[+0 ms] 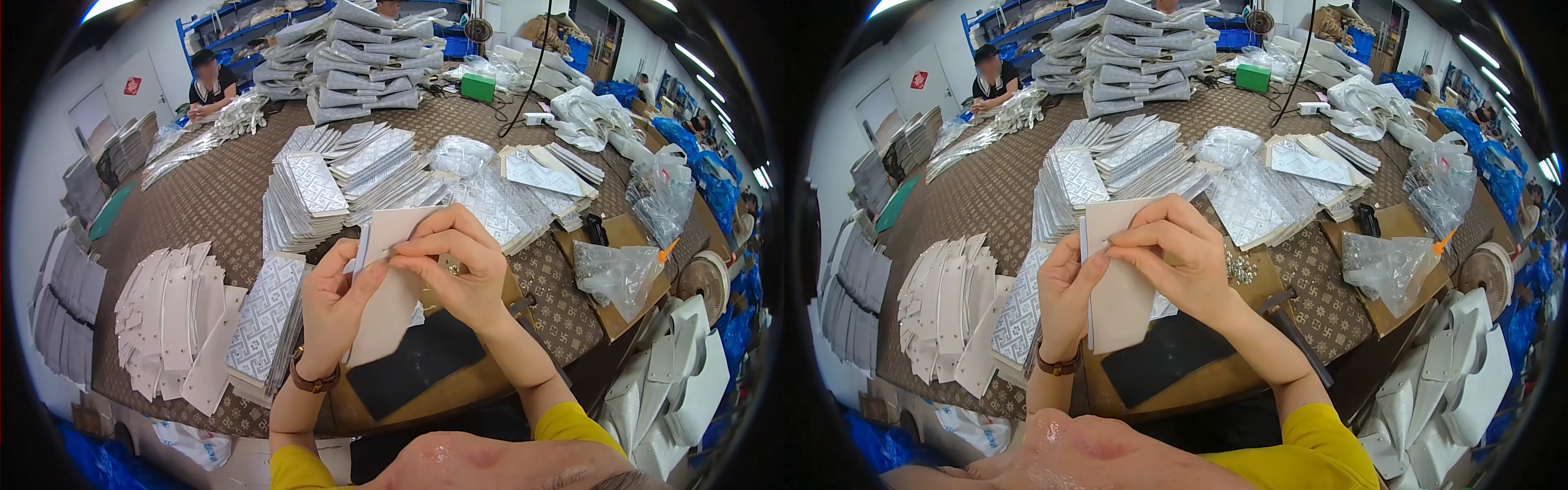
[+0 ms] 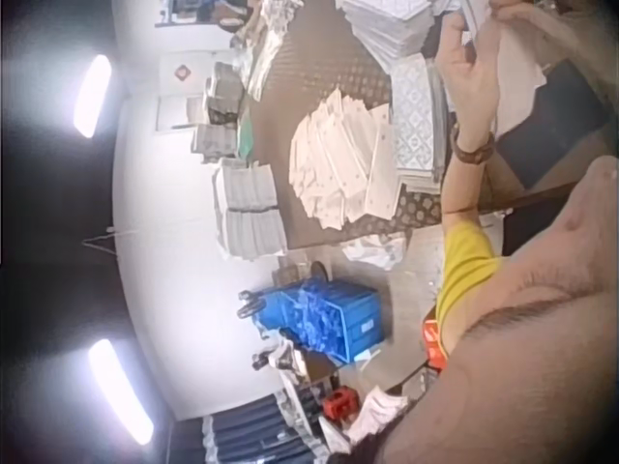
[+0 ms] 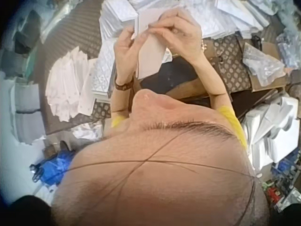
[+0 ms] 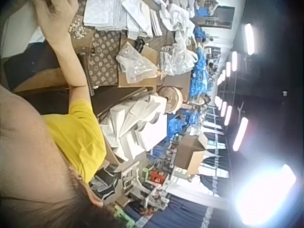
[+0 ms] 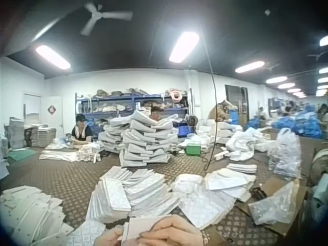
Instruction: The person attaches metal rivets onto material pieces by placing the rivets into holes by hand and hammering them secure with a hammer.
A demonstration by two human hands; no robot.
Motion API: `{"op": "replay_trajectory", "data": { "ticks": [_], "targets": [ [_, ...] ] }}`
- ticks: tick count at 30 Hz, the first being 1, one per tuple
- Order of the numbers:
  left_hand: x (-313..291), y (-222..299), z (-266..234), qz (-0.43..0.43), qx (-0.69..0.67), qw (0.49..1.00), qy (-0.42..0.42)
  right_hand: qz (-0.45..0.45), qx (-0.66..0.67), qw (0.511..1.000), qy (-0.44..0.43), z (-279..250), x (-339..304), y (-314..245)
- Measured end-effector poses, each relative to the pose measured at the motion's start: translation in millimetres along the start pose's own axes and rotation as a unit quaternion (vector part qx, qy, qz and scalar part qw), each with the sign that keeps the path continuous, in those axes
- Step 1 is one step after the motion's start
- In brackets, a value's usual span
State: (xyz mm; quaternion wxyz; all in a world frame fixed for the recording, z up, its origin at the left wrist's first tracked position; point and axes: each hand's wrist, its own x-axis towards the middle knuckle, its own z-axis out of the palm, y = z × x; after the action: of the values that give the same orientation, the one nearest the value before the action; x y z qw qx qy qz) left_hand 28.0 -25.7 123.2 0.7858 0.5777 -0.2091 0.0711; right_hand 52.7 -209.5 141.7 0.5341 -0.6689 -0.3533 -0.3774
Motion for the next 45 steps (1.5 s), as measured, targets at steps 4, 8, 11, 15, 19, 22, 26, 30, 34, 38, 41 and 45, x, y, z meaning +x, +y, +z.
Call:
{"op": "replay_trajectory", "data": {
  "ticks": [4,8,11,15,19,22,26,30,34,38,41,45],
  "targets": [
    [1,-3,1,0.014,0.002,1.0,-0.005,-0.015,-0.008,1.0,-0.001,-1,-2,-2],
    [-1,3,5,-0.008,-0.012,1.0,0.004,-0.023,-0.011,1.0,0.001,0,-1,1],
    [-1,4,6,-0.02,-0.017,1.0,0.015,-0.024,-0.01,1.0,-0.009,0,1,2],
    [1,3,4,-0.015,-0.008,0.999,0.035,-0.018,0.002,1.0,-0.019,1,-1,-3],
    [7,0,1,-0.01,-0.014,0.999,0.049,-0.023,0.0,0.999,-0.032,5,-2,-5],
    [9,-4,-2,-0.009,-0.028,0.998,0.054,-0.031,-0.011,0.999,-0.032,8,-2,-2],
    [10,-6,-7,-0.012,-0.034,0.998,0.046,-0.037,-0.021,0.999,-0.029,10,-4,-1],
    [10,-1,-7,-0.044,-0.047,0.997,0.033,-0.051,-0.034,0.998,-0.021,9,-3,0],
    [9,-2,-8,-0.049,-0.062,0.997,0.013,-0.055,-0.033,0.998,-0.015,7,-3,5],
    [5,-1,-8,-0.045,-0.019,0.999,-0.001,-0.038,-0.012,0.999,-0.006,8,-5,8],
    [2,6,-1,-0.042,-0.018,0.999,0.011,-0.035,-0.004,0.999,0.007,11,-10,12],
    [1,2,-2,-0.017,-0.03,0.999,0.04,-0.049,0.006,0.998,0.029,23,-14,17]
  ]
}}
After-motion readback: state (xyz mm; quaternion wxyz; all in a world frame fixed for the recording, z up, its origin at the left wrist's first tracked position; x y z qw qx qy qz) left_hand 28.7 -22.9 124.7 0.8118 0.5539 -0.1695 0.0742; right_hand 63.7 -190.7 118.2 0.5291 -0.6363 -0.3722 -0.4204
